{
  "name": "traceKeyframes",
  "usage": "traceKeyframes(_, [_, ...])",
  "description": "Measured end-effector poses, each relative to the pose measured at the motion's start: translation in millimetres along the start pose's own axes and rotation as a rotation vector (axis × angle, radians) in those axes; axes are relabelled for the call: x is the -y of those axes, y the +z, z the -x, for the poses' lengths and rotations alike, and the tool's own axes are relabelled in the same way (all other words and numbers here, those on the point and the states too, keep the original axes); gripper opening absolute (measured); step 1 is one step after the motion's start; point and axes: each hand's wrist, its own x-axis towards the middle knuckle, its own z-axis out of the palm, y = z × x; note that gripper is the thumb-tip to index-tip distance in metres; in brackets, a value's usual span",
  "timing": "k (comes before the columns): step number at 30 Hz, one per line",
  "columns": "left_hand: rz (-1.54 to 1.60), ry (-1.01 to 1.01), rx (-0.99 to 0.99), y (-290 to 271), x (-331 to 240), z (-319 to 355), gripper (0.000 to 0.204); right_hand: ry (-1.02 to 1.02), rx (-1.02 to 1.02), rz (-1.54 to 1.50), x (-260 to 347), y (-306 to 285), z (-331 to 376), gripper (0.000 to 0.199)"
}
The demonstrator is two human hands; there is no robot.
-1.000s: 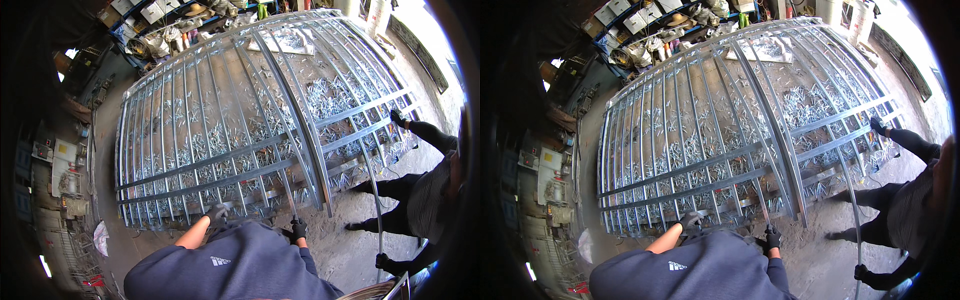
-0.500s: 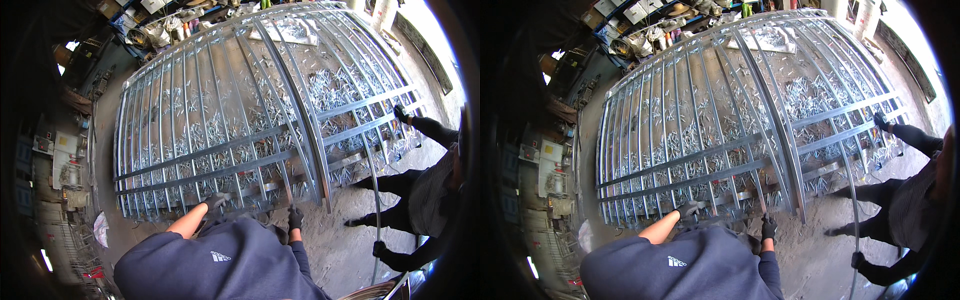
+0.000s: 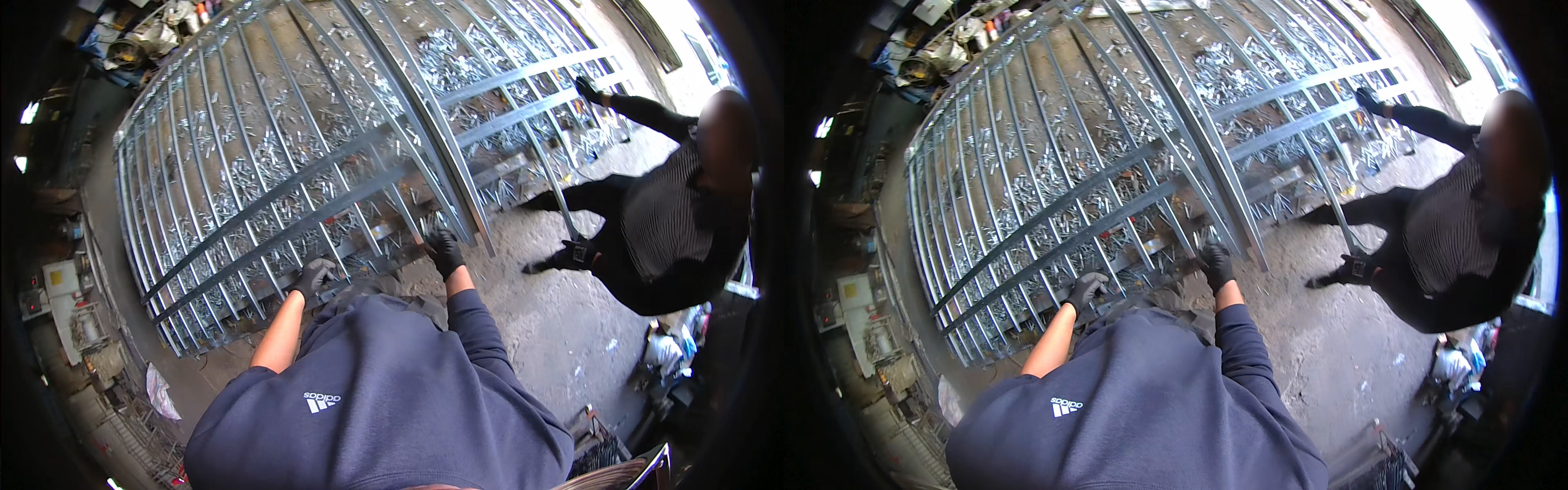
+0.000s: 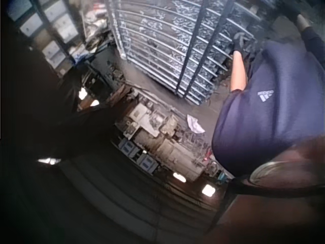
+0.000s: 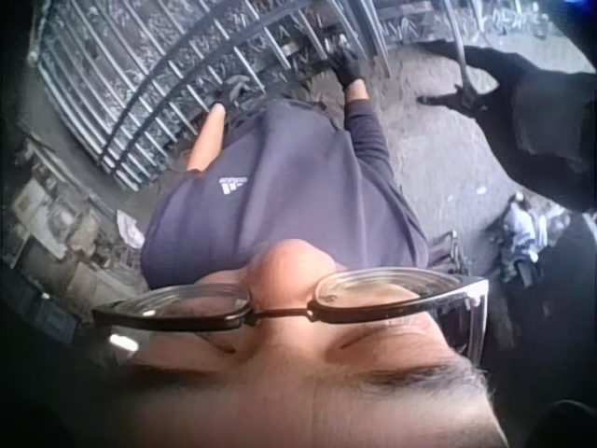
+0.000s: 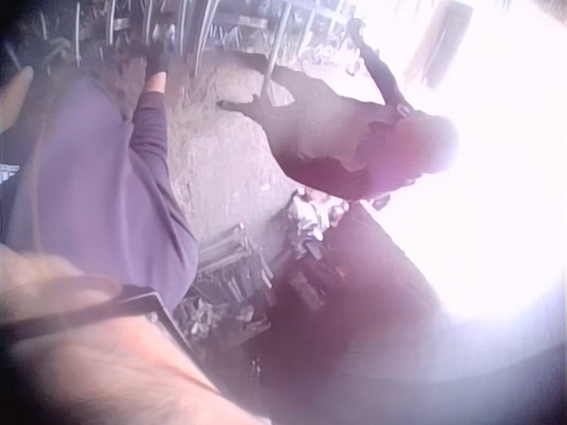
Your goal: The person repeatedly picks up long metal bars and places them across a metal frame structure on the floor. The person aligns each bar and sets it down, continuing the process across multiple bars. Another person is visible nearby but not directly involved in the assembly.
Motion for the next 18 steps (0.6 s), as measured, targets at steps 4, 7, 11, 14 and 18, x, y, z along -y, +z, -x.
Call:
traceKeyframes(4, [0.048,-0.010,0.005,22.8,-8.1,9.5,0.021,-0.032,-0.188,-0.512,36.0,-13.3,27.5,0.033])
traceKeyframes(7, [0.066,-0.154,0.027,34.1,-10.5,11.8,0.021,-0.180,-0.398,-0.468,51.3,-18.2,12.0,0.028])
traceKeyframes(11, [0.037,-0.110,0.010,43.8,-8.0,7.5,0.021,-0.204,-0.399,-0.342,68.5,-31.2,-2.8,0.032])
traceKeyframes(14, [0.117,-0.171,-0.031,52.8,-7.8,4.3,0.021,-0.011,-0.251,-0.007,77.6,-43.0,13.0,0.030])
traceKeyframes(18, [0.101,-0.094,-0.052,70.7,-16.6,4.6,0.021,-0.292,-0.259,0.407,75.9,-47.5,39.5,0.021])
